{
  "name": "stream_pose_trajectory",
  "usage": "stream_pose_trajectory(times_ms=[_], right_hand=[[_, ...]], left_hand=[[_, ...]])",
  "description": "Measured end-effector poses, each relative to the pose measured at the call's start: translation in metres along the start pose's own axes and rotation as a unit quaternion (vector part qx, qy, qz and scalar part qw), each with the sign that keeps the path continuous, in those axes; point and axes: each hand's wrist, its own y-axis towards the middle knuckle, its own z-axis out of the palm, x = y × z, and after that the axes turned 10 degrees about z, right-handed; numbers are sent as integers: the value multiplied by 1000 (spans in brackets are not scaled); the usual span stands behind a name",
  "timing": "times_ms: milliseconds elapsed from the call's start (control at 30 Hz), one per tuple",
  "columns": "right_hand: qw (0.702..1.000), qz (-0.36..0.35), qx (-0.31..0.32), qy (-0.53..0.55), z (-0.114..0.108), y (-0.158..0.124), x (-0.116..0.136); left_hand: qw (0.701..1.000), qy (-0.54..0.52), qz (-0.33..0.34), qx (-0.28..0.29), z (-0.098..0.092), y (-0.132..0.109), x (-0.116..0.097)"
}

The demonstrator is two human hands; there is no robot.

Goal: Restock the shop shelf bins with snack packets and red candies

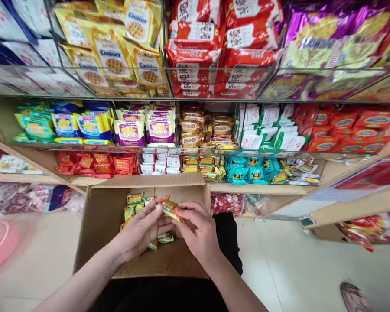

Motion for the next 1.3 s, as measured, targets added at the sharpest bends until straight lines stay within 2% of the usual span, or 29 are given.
stream_pose_trajectory(times_ms=[100,200,300,400,567,667,833,900,967,1033,1067,1100,1167,1233,1300], right_hand=[[1000,10,20,-3,-1,-5,2],[989,104,5,103,2,-9,-1],[941,224,-26,252,6,-10,-5],[902,291,-27,318,8,-7,-7],[877,331,-26,348,7,-3,-8],[871,348,-2,348,6,-6,-12],[884,393,34,253,2,-10,-24],[875,408,50,256,-3,-11,-25],[859,418,33,294,-12,-9,-24],[844,412,-28,343,-27,-3,-26],[836,404,-69,365,-37,1,-29],[829,396,-110,380,-47,7,-34],[816,393,-165,390,-66,20,-48],[802,412,-184,390,-80,36,-67],[777,446,-187,402,-86,54,-87]], left_hand=[[999,4,39,-23,4,3,0],[998,15,65,-18,7,4,-1],[997,18,78,9,9,5,-2],[996,19,86,14,10,7,-1],[998,5,67,22,8,11,1],[998,26,47,32,4,12,-1],[987,131,1,95,1,14,1],[979,182,2,93,2,16,4],[968,235,33,85,1,19,3],[941,313,106,68,-3,26,-7],[915,369,152,54,-6,31,-15],[878,435,196,38,-11,37,-25],[784,568,248,20,-24,53,-46],[713,665,220,34,-39,72,-65],[675,720,154,47,-55,89,-76]])
